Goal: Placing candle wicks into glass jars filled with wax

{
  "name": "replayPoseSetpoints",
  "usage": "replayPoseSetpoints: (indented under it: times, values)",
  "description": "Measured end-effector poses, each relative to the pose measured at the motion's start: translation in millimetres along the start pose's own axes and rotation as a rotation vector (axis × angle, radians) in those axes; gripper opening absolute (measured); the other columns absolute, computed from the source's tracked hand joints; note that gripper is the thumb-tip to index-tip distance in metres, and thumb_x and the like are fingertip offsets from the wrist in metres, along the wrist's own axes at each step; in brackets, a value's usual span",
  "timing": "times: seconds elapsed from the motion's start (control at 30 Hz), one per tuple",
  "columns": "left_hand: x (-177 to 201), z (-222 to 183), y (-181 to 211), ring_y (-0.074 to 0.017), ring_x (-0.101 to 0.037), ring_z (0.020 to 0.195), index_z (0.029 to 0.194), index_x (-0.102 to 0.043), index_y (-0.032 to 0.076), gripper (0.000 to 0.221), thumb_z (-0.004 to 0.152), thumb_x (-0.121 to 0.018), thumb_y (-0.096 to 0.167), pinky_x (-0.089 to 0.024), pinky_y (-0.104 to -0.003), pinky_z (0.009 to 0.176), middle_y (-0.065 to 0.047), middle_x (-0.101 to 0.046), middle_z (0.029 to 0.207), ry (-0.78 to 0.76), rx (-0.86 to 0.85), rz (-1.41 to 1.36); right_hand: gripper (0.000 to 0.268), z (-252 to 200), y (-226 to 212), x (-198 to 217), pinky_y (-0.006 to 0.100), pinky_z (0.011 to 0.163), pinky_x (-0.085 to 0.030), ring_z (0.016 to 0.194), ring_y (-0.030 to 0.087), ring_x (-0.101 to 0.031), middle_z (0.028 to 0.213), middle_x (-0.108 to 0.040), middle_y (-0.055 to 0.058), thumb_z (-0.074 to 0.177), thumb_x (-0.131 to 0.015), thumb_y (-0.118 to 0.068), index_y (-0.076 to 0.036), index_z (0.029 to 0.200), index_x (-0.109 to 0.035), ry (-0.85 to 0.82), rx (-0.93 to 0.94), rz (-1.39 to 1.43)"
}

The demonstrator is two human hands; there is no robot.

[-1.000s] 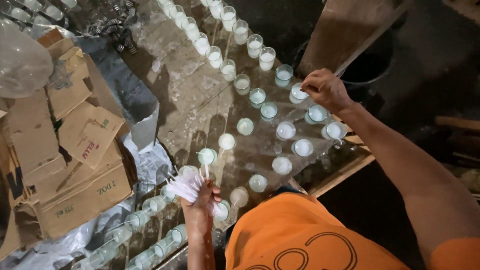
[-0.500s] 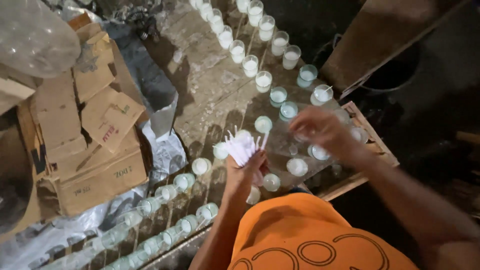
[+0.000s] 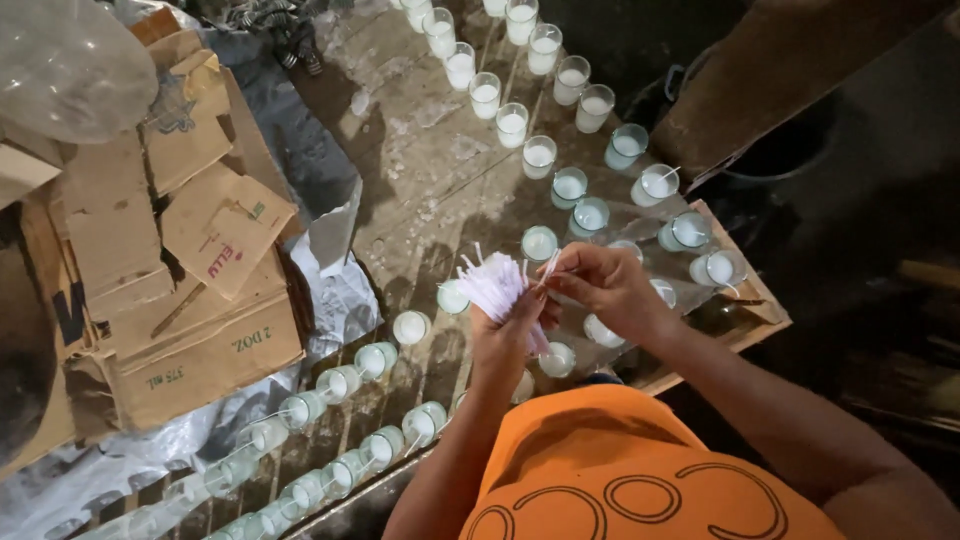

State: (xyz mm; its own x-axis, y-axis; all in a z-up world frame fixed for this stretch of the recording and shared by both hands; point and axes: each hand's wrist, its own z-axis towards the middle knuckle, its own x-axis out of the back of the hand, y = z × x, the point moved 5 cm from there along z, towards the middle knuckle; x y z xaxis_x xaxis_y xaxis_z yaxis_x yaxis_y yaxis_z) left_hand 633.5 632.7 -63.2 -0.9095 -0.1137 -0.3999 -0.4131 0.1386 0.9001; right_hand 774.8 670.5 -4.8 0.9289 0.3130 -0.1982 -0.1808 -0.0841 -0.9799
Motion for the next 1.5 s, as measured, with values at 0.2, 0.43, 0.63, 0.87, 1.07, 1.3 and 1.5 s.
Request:
replayPoseSetpoints:
  times: [0.2, 0.43, 0.63, 0.87, 1.07, 1.3, 1.5]
  values:
    - [4, 2, -4, -0.0212, -0.07, 0.057, 0.092, -0.07, -0.001, 0.022, 0.094, -0.076, 0.02, -0.061, -0.032, 0.054, -0.015, -0.07, 0.071, 0.074, 0.003, -0.042, 0.005, 1, 11, 5, 0.036, 0.081, -0.06, 0.083, 0.017, -0.069, 0.093, -0.073, 0.015, 0.092, -0.071, 0.007, 0.003, 0.092, -0.07, 0.069, 0.144, 0.064]
    - [3, 4, 14, -0.023, -0.068, 0.054, 0.087, -0.069, -0.004, 0.015, 0.095, -0.07, 0.009, -0.058, -0.034, 0.053, -0.017, -0.068, 0.067, 0.106, -0.016, 0.077, 0.004, 3, 1, 12, 0.036, 0.081, -0.059, 0.089, 0.025, -0.072, 0.094, -0.071, 0.02, 0.091, -0.071, 0.007, 0.005, 0.093, -0.069, 0.072, 0.303, 0.037]
    - [27, -1, 76, -0.0129, -0.056, 0.051, 0.071, -0.069, 0.006, 0.034, 0.099, -0.049, 0.008, -0.043, -0.02, 0.048, -0.01, -0.064, 0.062, 0.394, -0.024, 0.111, 0.017, 17, -33, 60, 0.03, 0.087, -0.058, 0.087, 0.023, -0.069, 0.088, -0.069, 0.018, 0.103, -0.061, -0.003, 0.001, 0.087, -0.065, 0.216, 0.381, -0.058]
    - [46, 3, 25, -0.0139, -0.064, 0.065, 0.102, -0.078, 0.005, 0.023, 0.082, -0.067, 0.001, -0.054, -0.027, 0.06, -0.009, -0.073, 0.079, 0.352, 0.113, 0.204, 0.011, 15, -25, 42, 0.038, 0.081, -0.061, 0.084, 0.023, -0.07, 0.091, -0.069, 0.018, 0.096, -0.073, -0.003, 0.004, 0.089, -0.067, 0.219, 0.225, -0.005]
    - [5, 10, 29, -0.0183, -0.057, 0.049, 0.084, -0.072, -0.001, 0.004, 0.082, -0.075, -0.003, -0.047, -0.031, 0.049, -0.013, -0.062, 0.061, 0.094, 0.049, -0.051, 0.008, 10, -21, 28, 0.036, 0.082, -0.06, 0.091, 0.023, -0.068, 0.095, -0.069, 0.02, 0.097, -0.071, -0.001, 0.004, 0.093, -0.065, 0.182, 0.244, 0.043]
    - [-5, 5, 46, -0.018, -0.057, 0.047, 0.083, -0.072, -0.003, 0.006, 0.086, -0.076, 0.0, -0.048, -0.03, 0.05, -0.013, -0.06, 0.061, -0.028, 0.035, -0.041, 0.009, 10, -12, 27, 0.036, 0.083, -0.062, 0.088, 0.015, -0.069, 0.097, -0.073, 0.015, 0.097, -0.072, -0.004, 0.001, 0.094, -0.066, 0.152, 0.128, 0.036]
    - [2, 8, 32, -0.0127, -0.056, 0.044, 0.08, -0.072, 0.0, 0.005, 0.083, -0.076, -0.001, -0.046, -0.026, 0.048, -0.007, -0.063, 0.059, -0.044, 0.066, 0.061, 0.004, 15, -2, 27, 0.035, 0.083, -0.061, 0.085, 0.02, -0.07, 0.096, -0.072, 0.021, 0.096, -0.071, 0.0, 0.002, 0.099, -0.07, 0.119, 0.133, 0.042]
